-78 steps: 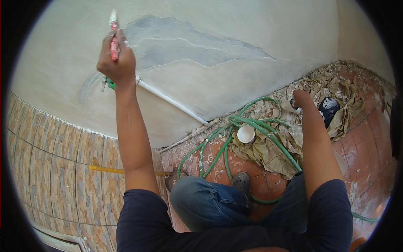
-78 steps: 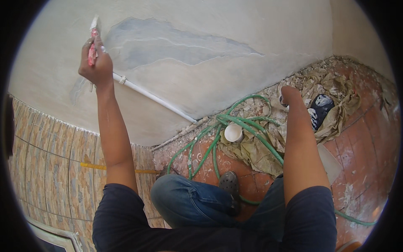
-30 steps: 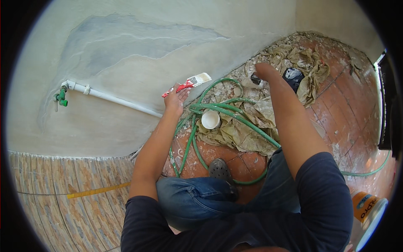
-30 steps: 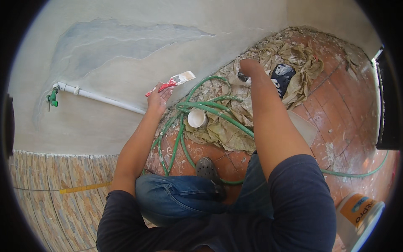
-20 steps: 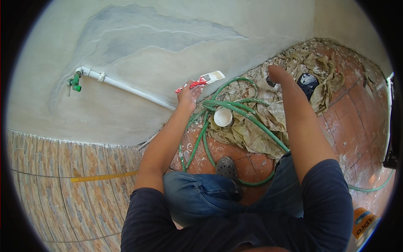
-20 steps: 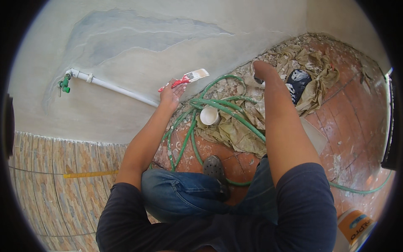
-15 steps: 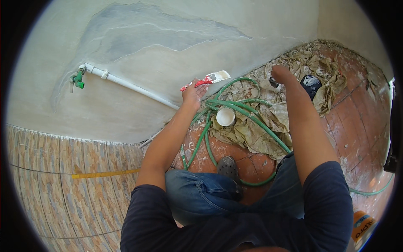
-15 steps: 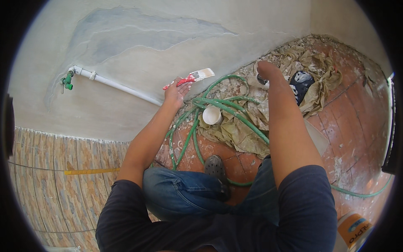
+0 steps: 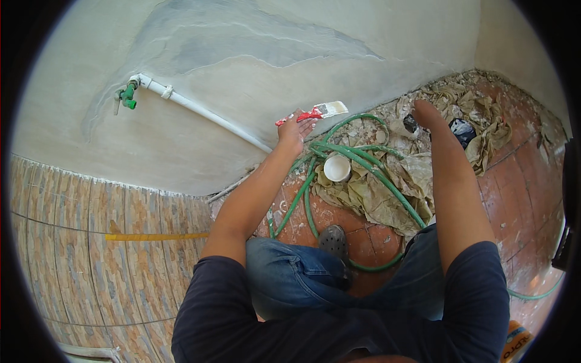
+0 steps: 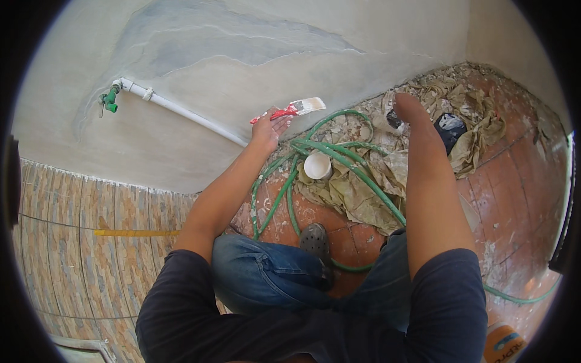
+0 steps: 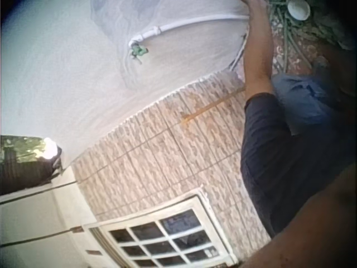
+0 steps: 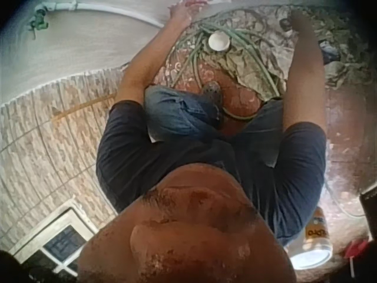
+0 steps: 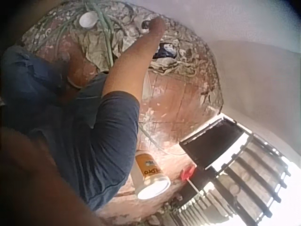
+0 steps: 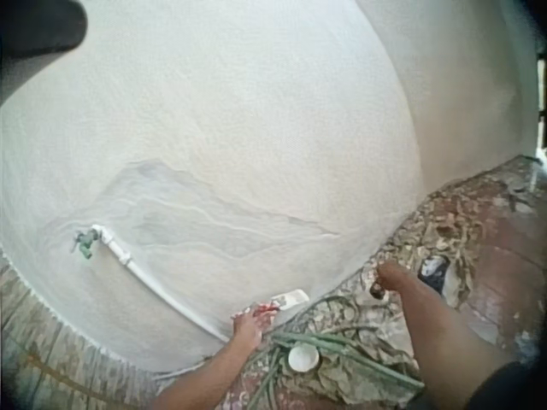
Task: The person paints a wall around a water tap using a small paint brush, applying paint from a paint container.
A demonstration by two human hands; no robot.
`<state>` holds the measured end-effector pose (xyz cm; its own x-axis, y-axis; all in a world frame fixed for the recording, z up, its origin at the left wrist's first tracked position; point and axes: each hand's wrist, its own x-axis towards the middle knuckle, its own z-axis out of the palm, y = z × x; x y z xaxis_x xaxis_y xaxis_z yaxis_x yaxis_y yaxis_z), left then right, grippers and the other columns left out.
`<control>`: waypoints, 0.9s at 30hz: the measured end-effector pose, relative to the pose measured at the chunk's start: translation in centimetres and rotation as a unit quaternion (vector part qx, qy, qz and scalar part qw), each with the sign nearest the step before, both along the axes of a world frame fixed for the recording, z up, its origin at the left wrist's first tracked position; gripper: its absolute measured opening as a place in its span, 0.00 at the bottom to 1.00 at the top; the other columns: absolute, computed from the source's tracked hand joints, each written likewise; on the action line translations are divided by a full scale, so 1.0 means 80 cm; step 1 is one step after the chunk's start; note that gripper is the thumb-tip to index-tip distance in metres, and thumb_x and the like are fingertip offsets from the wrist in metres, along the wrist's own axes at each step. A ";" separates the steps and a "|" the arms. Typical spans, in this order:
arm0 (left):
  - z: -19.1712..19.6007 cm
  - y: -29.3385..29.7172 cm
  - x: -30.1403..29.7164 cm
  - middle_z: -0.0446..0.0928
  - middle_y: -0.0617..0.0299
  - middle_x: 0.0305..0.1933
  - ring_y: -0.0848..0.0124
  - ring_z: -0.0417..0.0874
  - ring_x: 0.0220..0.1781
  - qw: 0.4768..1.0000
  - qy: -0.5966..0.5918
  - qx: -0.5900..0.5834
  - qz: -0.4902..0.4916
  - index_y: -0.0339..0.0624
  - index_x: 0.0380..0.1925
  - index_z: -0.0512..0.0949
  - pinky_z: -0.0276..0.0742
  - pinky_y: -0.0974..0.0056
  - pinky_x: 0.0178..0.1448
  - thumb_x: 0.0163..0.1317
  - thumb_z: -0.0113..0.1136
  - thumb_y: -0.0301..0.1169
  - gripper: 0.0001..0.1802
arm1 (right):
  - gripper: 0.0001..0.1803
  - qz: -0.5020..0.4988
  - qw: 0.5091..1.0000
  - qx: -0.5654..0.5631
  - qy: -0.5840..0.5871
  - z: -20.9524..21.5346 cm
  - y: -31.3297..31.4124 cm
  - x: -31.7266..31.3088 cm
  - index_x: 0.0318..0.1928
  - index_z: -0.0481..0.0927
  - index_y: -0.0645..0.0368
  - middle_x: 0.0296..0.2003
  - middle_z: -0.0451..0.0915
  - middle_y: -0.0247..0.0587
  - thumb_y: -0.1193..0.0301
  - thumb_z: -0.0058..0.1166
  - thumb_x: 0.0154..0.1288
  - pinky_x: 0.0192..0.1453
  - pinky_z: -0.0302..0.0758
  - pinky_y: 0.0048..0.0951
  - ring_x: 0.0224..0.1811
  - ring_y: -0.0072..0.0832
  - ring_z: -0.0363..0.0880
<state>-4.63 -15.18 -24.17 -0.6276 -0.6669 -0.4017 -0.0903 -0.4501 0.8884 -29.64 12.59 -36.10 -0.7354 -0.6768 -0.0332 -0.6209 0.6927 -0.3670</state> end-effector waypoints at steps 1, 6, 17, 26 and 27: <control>0.000 0.000 0.000 0.75 0.49 0.40 0.60 0.80 0.41 1.000 0.002 -0.008 0.007 0.39 0.43 0.66 0.78 0.63 0.40 0.63 0.51 0.34 0.13 | 0.14 -0.002 1.000 0.025 0.002 0.003 -0.001 0.001 0.39 0.76 0.65 0.41 0.76 0.56 0.67 0.45 0.58 0.50 0.70 0.43 0.46 0.49 0.74; -0.002 0.000 -0.001 0.75 0.49 0.40 0.60 0.80 0.40 1.000 -0.004 0.005 0.000 0.38 0.44 0.66 0.78 0.63 0.40 0.63 0.50 0.34 0.13 | 0.17 0.010 1.000 -0.023 0.012 0.004 -0.004 0.005 0.36 0.76 0.67 0.39 0.76 0.58 0.62 0.46 0.59 0.49 0.69 0.45 0.44 0.50 0.74; -0.004 -0.002 0.000 0.75 0.48 0.41 0.60 0.80 0.41 1.000 -0.004 -0.006 0.004 0.38 0.45 0.66 0.78 0.64 0.41 0.63 0.51 0.35 0.15 | 0.16 0.006 1.000 -0.008 0.027 0.007 0.002 -0.001 0.36 0.76 0.64 0.37 0.77 0.55 0.65 0.58 0.50 0.48 0.71 0.43 0.43 0.48 0.75; -0.006 -0.005 0.001 0.76 0.48 0.38 0.63 0.80 0.38 1.000 -0.012 0.003 -0.004 0.37 0.43 0.68 0.76 0.65 0.40 0.61 0.53 0.36 0.16 | 0.17 -0.036 0.999 -0.028 0.028 0.010 -0.010 0.004 0.36 0.75 0.65 0.36 0.76 0.57 0.61 0.50 0.58 0.48 0.70 0.45 0.43 0.50 0.74; -0.006 -0.005 0.001 0.76 0.49 0.36 0.64 0.81 0.36 1.000 -0.006 0.011 -0.015 0.37 0.42 0.68 0.76 0.66 0.38 0.61 0.53 0.36 0.15 | 0.17 -0.023 0.999 -0.035 0.022 0.012 -0.011 0.004 0.36 0.75 0.65 0.36 0.76 0.57 0.61 0.50 0.58 0.48 0.70 0.45 0.43 0.50 0.74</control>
<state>-4.54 -15.54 -24.67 -0.6421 -0.6395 -0.4228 -0.1135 -0.4661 0.8774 -29.33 11.70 -35.12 -0.7660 -0.6411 0.0462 -0.6050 0.6949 -0.3888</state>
